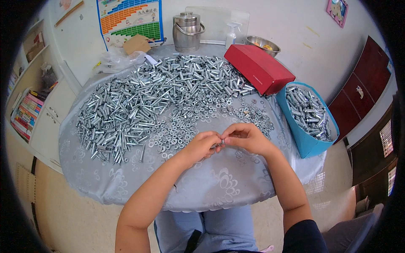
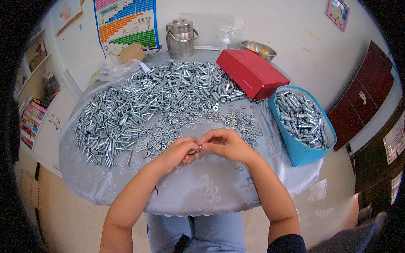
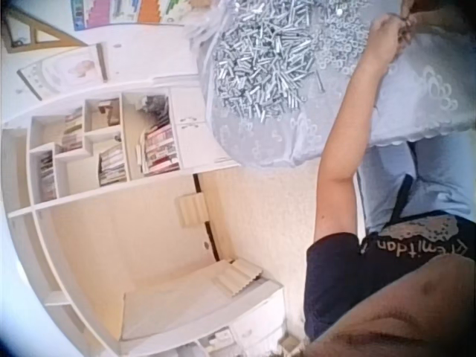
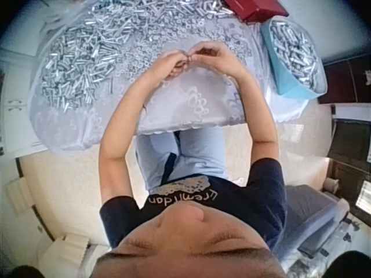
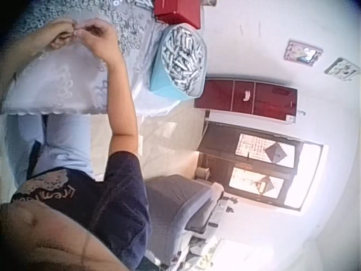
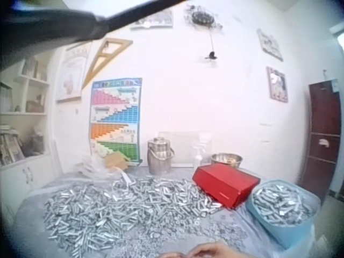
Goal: The person sits at a table covered with a large pile of metal bolts, nuts, and washers. They repeatedly pick up a bolt and a washer, thread the washer onto the bolt, and place the assembled unit into a blue container on the right. The person occasionally moves a red box on the table to access more parts.
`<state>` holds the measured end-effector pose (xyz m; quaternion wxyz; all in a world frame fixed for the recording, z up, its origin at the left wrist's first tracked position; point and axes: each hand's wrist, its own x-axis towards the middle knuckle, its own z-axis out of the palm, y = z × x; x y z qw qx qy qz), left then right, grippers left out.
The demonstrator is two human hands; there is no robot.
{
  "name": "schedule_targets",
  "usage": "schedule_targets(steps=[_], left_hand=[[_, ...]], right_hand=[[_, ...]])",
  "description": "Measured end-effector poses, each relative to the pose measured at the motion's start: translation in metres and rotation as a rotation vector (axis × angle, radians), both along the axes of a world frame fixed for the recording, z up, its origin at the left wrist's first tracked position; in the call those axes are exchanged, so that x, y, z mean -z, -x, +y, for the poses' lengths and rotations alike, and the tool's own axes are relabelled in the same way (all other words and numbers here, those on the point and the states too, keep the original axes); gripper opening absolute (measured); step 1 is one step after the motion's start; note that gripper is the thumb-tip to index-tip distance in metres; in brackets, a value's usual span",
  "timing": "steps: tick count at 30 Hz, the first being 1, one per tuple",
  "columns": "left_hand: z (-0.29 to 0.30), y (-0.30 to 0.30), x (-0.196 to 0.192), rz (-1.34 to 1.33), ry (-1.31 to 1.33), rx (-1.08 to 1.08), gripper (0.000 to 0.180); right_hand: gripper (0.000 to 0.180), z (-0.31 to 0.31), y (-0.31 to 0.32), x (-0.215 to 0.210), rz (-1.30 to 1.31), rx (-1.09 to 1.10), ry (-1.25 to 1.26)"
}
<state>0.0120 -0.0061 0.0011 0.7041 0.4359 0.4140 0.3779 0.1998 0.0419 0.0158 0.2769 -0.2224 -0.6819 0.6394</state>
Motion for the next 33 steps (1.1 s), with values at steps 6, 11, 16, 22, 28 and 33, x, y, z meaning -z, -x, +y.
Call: schedule_targets(steps=[6, 11, 16, 22, 28, 33], left_hand=[[0.002, 0.003, 0.001, -0.034, -0.07, 0.068, 0.021], [0.002, 0.001, 0.003, -0.029, -0.074, 0.06, 0.026], [-0.002, 0.002, -0.003, -0.006, -0.115, 0.121, 0.029], [-0.003, -0.002, -0.005, 0.058, -0.059, 0.054, 0.028], [0.001, 0.003, 0.0, 0.031, 0.029, 0.049, 0.031], [0.001, 0.002, 0.001, 0.016, 0.066, 0.016, 0.029]], right_hand=[[0.014, 0.001, 0.001, 0.002, 0.009, -0.032, 0.097], [0.013, 0.0, 0.0, 0.0, -0.026, -0.083, 0.171], [0.012, -0.001, -0.001, -0.001, -0.045, -0.076, 0.099], [0.012, -0.001, -0.003, -0.004, -0.08, -0.055, 0.098], [0.015, 0.003, 0.0, 0.008, -0.031, -0.009, -0.019], [0.018, 0.0, -0.001, 0.007, -0.055, 0.006, -0.247]])
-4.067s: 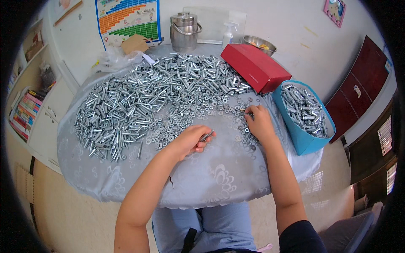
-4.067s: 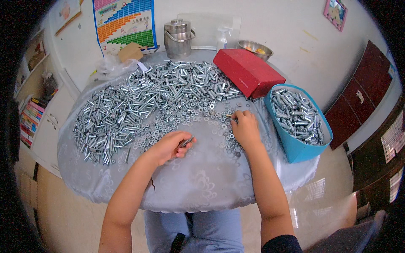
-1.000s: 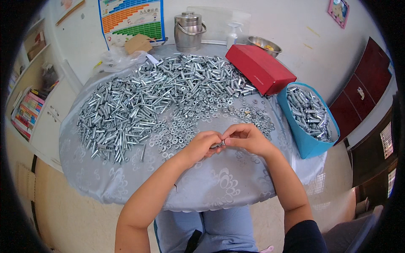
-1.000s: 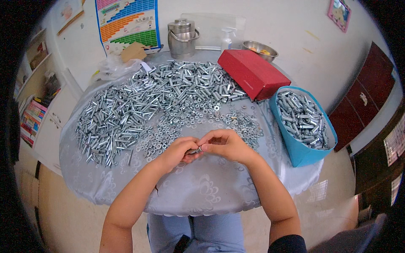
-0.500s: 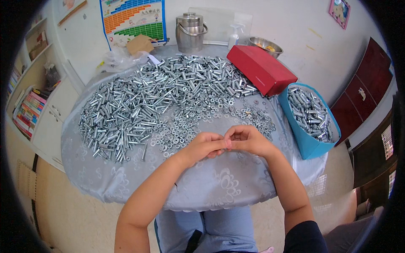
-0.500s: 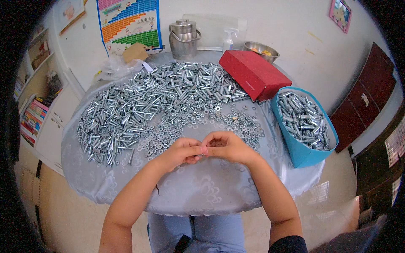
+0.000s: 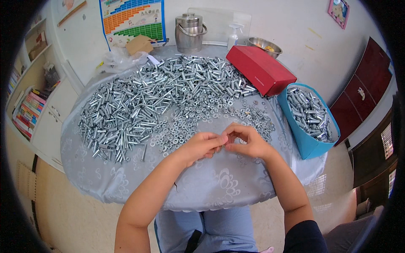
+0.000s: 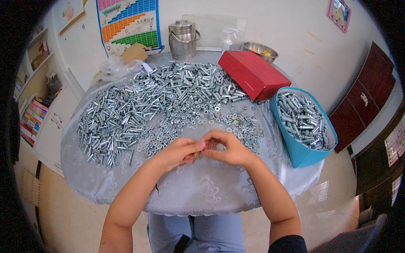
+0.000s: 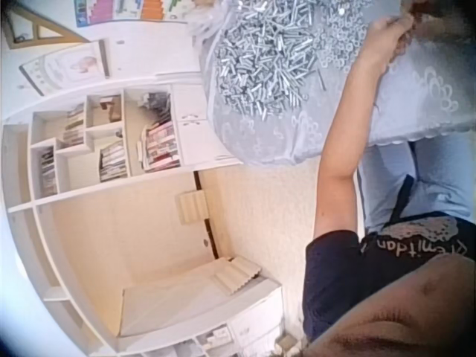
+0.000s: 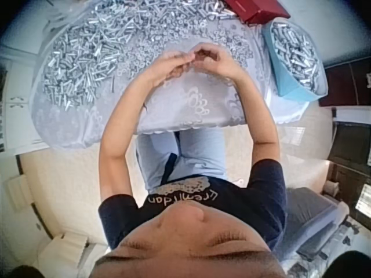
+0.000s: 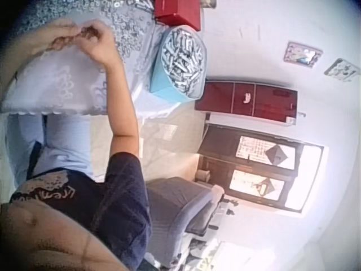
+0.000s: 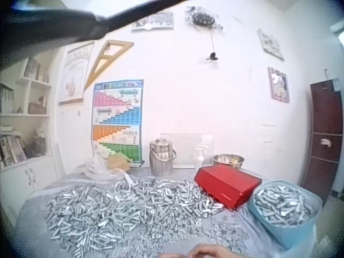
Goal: The person sits at a table covered with a large pile of metal bolts, nuts, and washers. They repeatedly pick up a bolt and a washer, thread the washer onto the bolt, and place the assembled unit into a blue container on the right. The person occasionally moves a red box on the table to access more parts.
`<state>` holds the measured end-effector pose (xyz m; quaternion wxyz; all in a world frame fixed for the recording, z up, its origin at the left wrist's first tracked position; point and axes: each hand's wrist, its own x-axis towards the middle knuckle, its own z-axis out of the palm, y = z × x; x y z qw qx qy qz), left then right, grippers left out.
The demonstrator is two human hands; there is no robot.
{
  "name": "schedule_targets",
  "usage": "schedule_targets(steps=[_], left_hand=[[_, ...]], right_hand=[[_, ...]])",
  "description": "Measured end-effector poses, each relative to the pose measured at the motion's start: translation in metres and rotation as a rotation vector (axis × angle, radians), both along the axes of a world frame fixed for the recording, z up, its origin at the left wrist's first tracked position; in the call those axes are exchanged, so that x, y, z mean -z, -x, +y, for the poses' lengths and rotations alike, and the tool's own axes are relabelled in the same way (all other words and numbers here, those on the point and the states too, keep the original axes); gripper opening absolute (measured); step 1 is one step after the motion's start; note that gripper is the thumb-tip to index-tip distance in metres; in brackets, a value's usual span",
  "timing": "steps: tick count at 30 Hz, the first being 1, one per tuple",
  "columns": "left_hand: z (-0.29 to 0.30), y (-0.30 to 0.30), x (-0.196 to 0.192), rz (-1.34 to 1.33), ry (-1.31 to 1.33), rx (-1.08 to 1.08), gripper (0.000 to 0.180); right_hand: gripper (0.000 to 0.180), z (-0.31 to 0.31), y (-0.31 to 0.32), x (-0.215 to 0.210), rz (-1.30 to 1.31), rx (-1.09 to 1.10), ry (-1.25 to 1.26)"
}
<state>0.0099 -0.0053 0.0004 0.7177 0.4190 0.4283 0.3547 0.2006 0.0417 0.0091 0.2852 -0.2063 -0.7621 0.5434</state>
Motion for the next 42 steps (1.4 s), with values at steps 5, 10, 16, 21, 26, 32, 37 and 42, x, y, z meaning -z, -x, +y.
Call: schedule_targets(steps=[5, 10, 16, 21, 26, 32, 37, 42], left_hand=[[0.0, -0.001, -0.005, -0.01, 0.013, -0.027, 0.028], [0.003, -0.001, 0.002, -0.005, -0.014, -0.024, 0.027], [-0.001, -0.006, -0.002, 0.063, 0.006, -0.107, 0.023], [0.001, -0.006, 0.006, 0.066, -0.112, -0.046, 0.02], [-0.005, -0.014, 0.013, 0.227, -0.406, -0.155, 0.025], [-0.008, -0.013, 0.012, 0.424, -0.575, -0.236, 0.026], [-0.014, -0.013, -0.001, 0.633, -0.688, -0.241, 0.024], [-0.014, -0.017, 0.005, 0.663, -0.8, -0.281, 0.022]], right_hand=[[0.02, -0.002, 0.003, -0.003, -0.107, 0.094, -0.176], [0.019, -0.001, 0.003, 0.001, -0.135, 0.18, -0.286], [0.016, -0.001, 0.003, 0.001, -0.217, 0.193, -0.288], [0.029, -0.005, 0.003, -0.004, -0.332, 0.133, -0.238], [0.037, -0.006, 0.003, -0.001, -0.38, 0.135, -0.015], [0.042, -0.011, 0.005, -0.007, -0.28, 0.059, -0.15], [0.039, -0.01, 0.004, -0.005, -0.362, 0.016, -0.03], [0.033, -0.007, 0.002, 0.001, -0.293, -0.004, -0.189]])
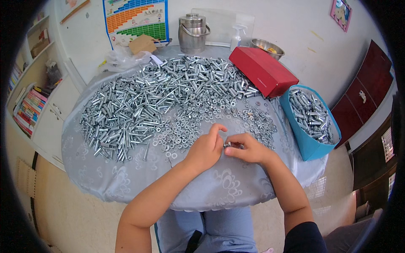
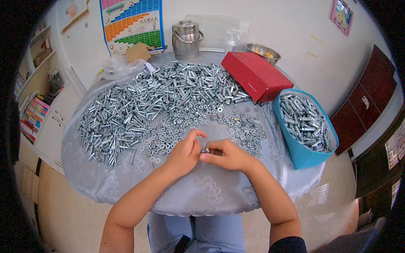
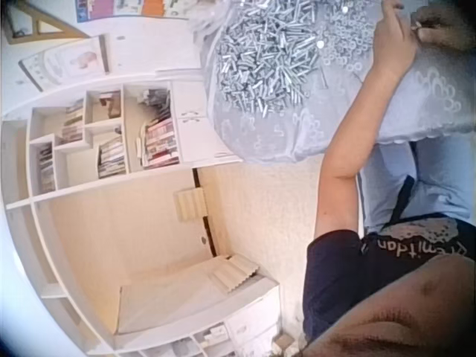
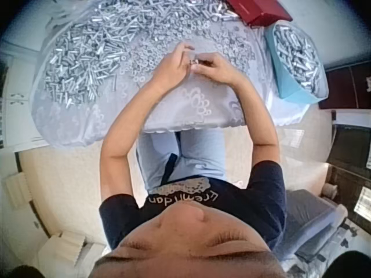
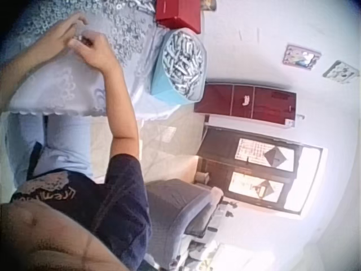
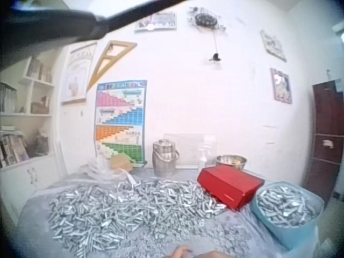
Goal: The person sits at a table covered with a large pile of metal bolts, nuts, and washers. They repeatedly pick up a bolt and a washer, thread the washer onto the bolt, and place the assembled unit into a blue container on the right. The person occasionally moves a red box on the table to access more parts.
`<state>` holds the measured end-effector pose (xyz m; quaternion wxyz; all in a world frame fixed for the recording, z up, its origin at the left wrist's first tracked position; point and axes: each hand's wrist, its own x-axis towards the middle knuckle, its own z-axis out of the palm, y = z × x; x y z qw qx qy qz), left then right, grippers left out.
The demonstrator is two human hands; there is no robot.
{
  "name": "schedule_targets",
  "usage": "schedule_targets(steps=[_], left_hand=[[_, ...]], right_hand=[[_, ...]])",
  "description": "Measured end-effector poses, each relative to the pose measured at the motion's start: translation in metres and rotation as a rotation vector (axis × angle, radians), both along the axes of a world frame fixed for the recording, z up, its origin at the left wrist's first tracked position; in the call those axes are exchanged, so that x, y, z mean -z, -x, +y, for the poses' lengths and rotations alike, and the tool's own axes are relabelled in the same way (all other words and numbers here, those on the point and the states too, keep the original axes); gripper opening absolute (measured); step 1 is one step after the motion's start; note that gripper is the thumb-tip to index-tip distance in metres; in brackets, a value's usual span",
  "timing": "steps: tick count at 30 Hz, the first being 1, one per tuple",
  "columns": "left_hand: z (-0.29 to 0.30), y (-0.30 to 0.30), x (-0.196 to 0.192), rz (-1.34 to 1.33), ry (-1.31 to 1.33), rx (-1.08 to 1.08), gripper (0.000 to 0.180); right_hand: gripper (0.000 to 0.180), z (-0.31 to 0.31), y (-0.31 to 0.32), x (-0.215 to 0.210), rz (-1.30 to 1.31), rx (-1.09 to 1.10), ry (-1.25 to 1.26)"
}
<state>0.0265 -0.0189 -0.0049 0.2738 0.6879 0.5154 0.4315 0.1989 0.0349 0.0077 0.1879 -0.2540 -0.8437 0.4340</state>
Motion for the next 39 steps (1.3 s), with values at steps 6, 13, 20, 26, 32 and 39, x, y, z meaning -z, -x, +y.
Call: schedule_targets(steps=[6, 13, 20, 26, 32, 39], left_hand=[[0.002, 0.004, 0.0, -0.057, 0.022, -0.001, 0.022], [0.002, 0.002, -0.002, -0.078, 0.04, 0.022, 0.022], [0.002, 0.005, -0.003, -0.014, 0.061, 0.034, 0.022], [0.006, 0.005, 0.005, -0.01, -0.002, 0.013, 0.023], [0.006, 0.006, 0.005, -0.015, -0.015, 0.01, 0.023], [0.004, 0.003, 0.002, -0.028, 0.018, 0.019, 0.022]], right_hand=[[0.03, -0.002, 0.001, 0.0, 0.139, 0.049, 0.021], [0.03, 0.0, -0.003, -0.002, 0.066, 0.071, 0.156], [0.03, -0.004, 0.003, -0.009, -0.035, 0.072, 0.112], [0.029, -0.005, 0.007, -0.003, 0.029, 0.078, 0.044], [0.029, -0.006, 0.007, -0.005, 0.052, 0.103, 0.075], [0.027, -0.006, 0.005, -0.008, 0.0, 0.075, 0.087]])
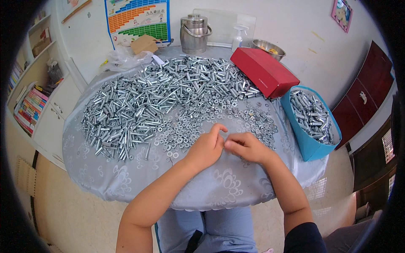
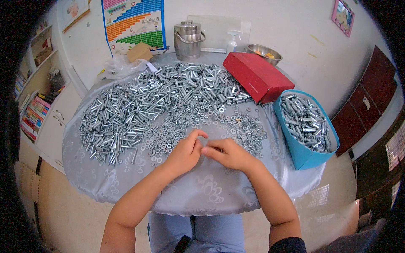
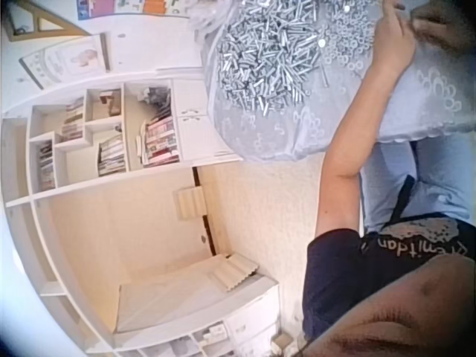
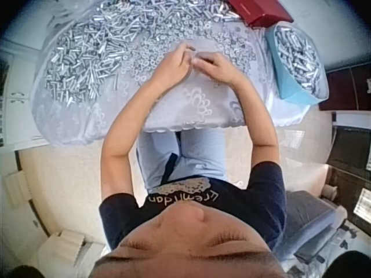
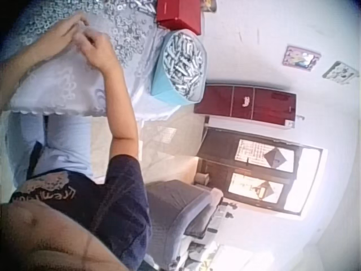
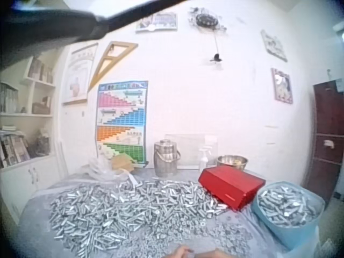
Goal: The person sits at a table covered with a large pile of metal bolts, nuts, and washers. They repeatedly pick up a bolt and a washer, thread the washer onto the bolt, and place the assembled unit into a blue container on the right. The person occasionally moves a red box on the table to access more parts.
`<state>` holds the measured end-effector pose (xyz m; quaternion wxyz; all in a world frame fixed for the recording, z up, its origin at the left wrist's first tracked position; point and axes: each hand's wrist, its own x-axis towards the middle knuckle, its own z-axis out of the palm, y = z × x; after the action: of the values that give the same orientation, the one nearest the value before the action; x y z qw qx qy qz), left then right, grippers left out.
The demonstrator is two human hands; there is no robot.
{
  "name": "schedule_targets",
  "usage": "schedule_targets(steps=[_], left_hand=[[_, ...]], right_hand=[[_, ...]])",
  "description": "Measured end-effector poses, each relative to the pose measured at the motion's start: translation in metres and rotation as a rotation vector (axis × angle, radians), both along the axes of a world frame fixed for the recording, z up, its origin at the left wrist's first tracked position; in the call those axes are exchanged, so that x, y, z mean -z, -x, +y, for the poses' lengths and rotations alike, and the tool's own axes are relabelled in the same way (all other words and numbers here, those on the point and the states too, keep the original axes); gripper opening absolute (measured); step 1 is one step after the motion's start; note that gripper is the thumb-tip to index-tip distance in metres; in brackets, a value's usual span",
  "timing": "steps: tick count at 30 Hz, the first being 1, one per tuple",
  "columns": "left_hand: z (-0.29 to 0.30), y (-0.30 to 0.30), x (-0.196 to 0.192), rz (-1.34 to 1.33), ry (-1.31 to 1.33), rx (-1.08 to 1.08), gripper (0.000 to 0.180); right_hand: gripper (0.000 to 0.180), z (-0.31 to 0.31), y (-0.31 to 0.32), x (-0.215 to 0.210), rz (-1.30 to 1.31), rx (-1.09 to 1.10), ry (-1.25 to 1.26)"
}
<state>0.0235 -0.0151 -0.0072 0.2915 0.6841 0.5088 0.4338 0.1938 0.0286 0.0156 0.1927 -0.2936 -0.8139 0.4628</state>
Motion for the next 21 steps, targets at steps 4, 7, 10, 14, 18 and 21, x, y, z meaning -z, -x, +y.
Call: schedule_targets(steps=[4, 7, 10, 14, 18, 21], left_hand=[[0.0, 0.002, 0.001, -0.015, -0.021, -0.013, 0.021], [0.0, 0.001, -0.001, -0.01, -0.014, 0.013, 0.021], [0.0, 0.002, 0.0, -0.011, -0.008, -0.003, 0.021], [0.001, 0.003, 0.001, 0.001, -0.033, -0.001, 0.022], [0.0, 0.003, -0.004, 0.002, -0.01, 0.005, 0.022], [-0.001, 0.003, -0.006, 0.008, 0.003, 0.006, 0.022]], right_hand=[[0.024, -0.002, 0.003, -0.004, 0.034, -0.004, -0.108], [0.024, 0.002, 0.0, 0.004, -0.012, -0.004, -0.028], [0.025, -0.001, 0.003, 0.001, 0.035, -0.018, -0.037], [0.026, 0.001, 0.002, 0.001, -0.024, -0.021, 0.084], [0.028, -0.003, 0.002, -0.003, 0.031, -0.05, -0.058], [0.029, 0.0, 0.0, 0.002, 0.011, -0.073, -0.075]])
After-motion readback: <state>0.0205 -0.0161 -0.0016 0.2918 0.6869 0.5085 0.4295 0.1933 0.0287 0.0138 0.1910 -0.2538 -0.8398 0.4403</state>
